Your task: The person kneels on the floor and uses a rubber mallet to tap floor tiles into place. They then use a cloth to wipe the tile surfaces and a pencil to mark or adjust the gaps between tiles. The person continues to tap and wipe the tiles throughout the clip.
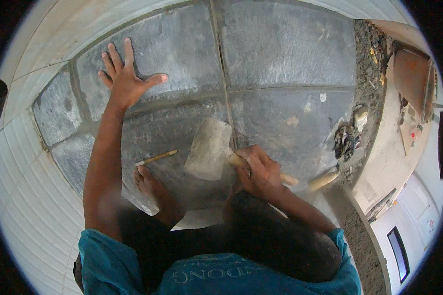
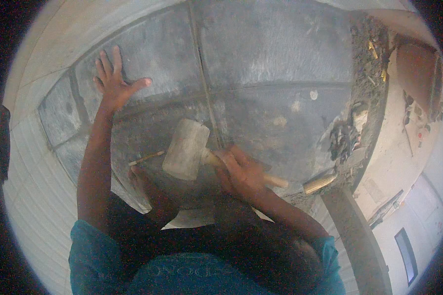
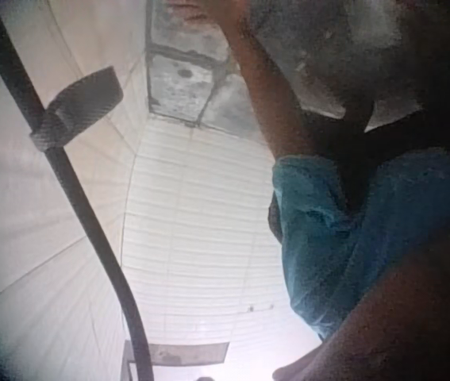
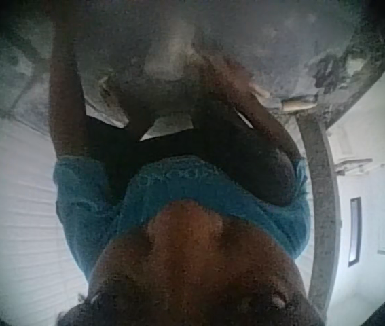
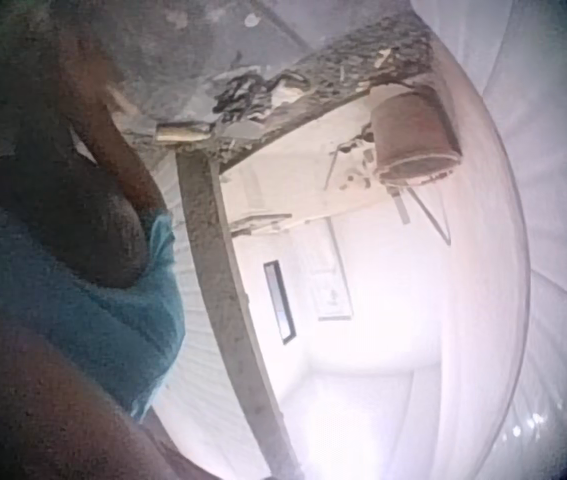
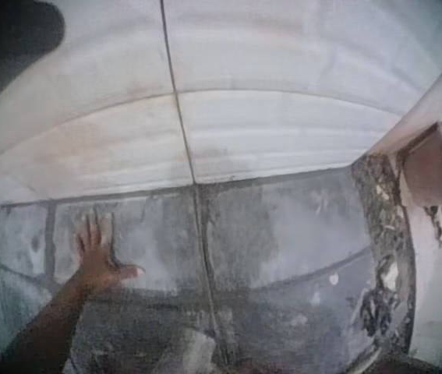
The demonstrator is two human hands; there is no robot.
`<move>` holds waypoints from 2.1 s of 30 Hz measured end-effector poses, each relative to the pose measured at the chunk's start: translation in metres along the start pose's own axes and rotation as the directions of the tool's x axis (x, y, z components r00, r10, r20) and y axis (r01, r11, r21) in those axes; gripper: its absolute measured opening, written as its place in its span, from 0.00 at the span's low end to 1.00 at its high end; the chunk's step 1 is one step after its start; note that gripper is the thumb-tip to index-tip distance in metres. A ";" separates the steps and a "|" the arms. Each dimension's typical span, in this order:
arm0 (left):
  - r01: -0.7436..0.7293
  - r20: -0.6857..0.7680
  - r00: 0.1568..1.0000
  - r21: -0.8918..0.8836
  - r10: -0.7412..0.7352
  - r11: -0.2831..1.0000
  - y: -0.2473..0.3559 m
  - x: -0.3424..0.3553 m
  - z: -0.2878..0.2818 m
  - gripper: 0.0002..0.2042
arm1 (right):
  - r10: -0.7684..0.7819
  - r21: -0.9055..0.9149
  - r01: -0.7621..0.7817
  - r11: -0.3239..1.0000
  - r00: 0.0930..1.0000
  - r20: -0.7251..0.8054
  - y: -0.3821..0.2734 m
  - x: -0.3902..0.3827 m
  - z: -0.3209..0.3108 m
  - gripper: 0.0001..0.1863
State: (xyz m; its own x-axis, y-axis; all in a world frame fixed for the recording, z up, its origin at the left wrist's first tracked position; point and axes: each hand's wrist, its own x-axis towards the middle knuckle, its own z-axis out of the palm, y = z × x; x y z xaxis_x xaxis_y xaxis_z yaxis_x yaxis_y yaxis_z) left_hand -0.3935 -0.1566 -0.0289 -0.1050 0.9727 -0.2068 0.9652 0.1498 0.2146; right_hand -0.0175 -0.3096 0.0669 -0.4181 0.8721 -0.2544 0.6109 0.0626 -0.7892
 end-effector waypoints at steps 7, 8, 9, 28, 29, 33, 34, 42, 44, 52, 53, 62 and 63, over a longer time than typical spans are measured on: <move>-0.009 -0.007 1.000 0.009 0.009 1.000 0.001 0.000 0.001 0.73 | -0.012 -0.033 0.013 0.999 0.999 0.036 0.008 -0.005 0.012 0.25; -0.018 -0.009 1.000 -0.004 0.018 1.000 0.000 0.000 0.001 0.73 | -0.012 -0.020 0.013 1.000 0.999 0.041 0.009 -0.006 0.013 0.25; -0.011 -0.015 1.000 0.009 0.011 1.000 0.000 0.001 0.002 0.73 | -0.001 -0.041 0.002 0.999 0.999 0.046 0.009 -0.007 0.013 0.25; -0.440 -0.210 0.887 -0.110 0.412 0.891 0.134 0.035 0.019 0.49 | 0.396 0.421 -0.318 0.850 0.912 -0.111 0.026 -0.023 -0.027 0.16; -0.570 -0.286 0.801 -0.101 0.525 0.815 0.160 0.045 0.023 0.46 | 0.474 0.485 -0.354 0.800 0.868 -0.147 0.035 -0.021 -0.040 0.16; -0.643 -0.031 0.765 0.016 0.643 0.766 0.252 0.078 0.025 0.50 | 0.570 0.586 -0.247 0.772 0.676 -0.467 0.069 -0.010 -0.116 0.14; -0.643 0.035 0.766 0.047 0.642 0.764 0.271 0.082 0.024 0.51 | 0.601 0.569 -0.274 0.776 0.594 -0.534 0.077 -0.008 -0.138 0.15; -0.625 0.260 0.770 0.118 0.583 0.772 0.374 0.084 0.027 0.62 | 0.597 0.630 -0.025 0.776 0.355 -0.720 0.118 -0.023 -0.253 0.23; -0.596 0.269 0.788 0.108 0.554 0.796 0.385 0.081 0.029 0.63 | 0.647 0.630 -0.173 0.757 0.331 -0.687 0.126 -0.030 -0.244 0.25; -0.629 0.405 0.732 0.095 0.548 0.771 0.380 0.091 0.008 0.66 | 0.450 0.525 -0.222 0.822 0.817 -0.360 0.128 -0.024 -0.109 0.20; -0.653 0.379 0.718 0.077 0.584 0.754 0.380 0.092 0.008 0.67 | 0.463 0.526 -0.285 0.801 0.852 -0.243 0.123 -0.022 -0.099 0.20; -0.669 0.366 0.707 0.069 0.605 0.740 0.382 0.091 0.010 0.68 | 0.516 0.365 -0.367 0.856 0.549 -0.658 0.163 0.013 -0.157 0.24; -0.673 0.366 0.702 0.062 0.611 0.737 0.382 0.090 0.009 0.68 | 0.546 0.369 -0.406 0.836 0.546 -0.636 0.172 0.018 -0.167 0.24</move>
State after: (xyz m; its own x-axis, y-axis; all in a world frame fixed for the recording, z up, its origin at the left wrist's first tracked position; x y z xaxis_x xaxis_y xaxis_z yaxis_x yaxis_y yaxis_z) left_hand -0.0323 -0.0130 0.0254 0.6036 0.7097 -0.3634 0.7966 -0.5557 0.2380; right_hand 0.1927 -0.2021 0.0198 0.5325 0.8188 -0.2143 0.4323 -0.4808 -0.7628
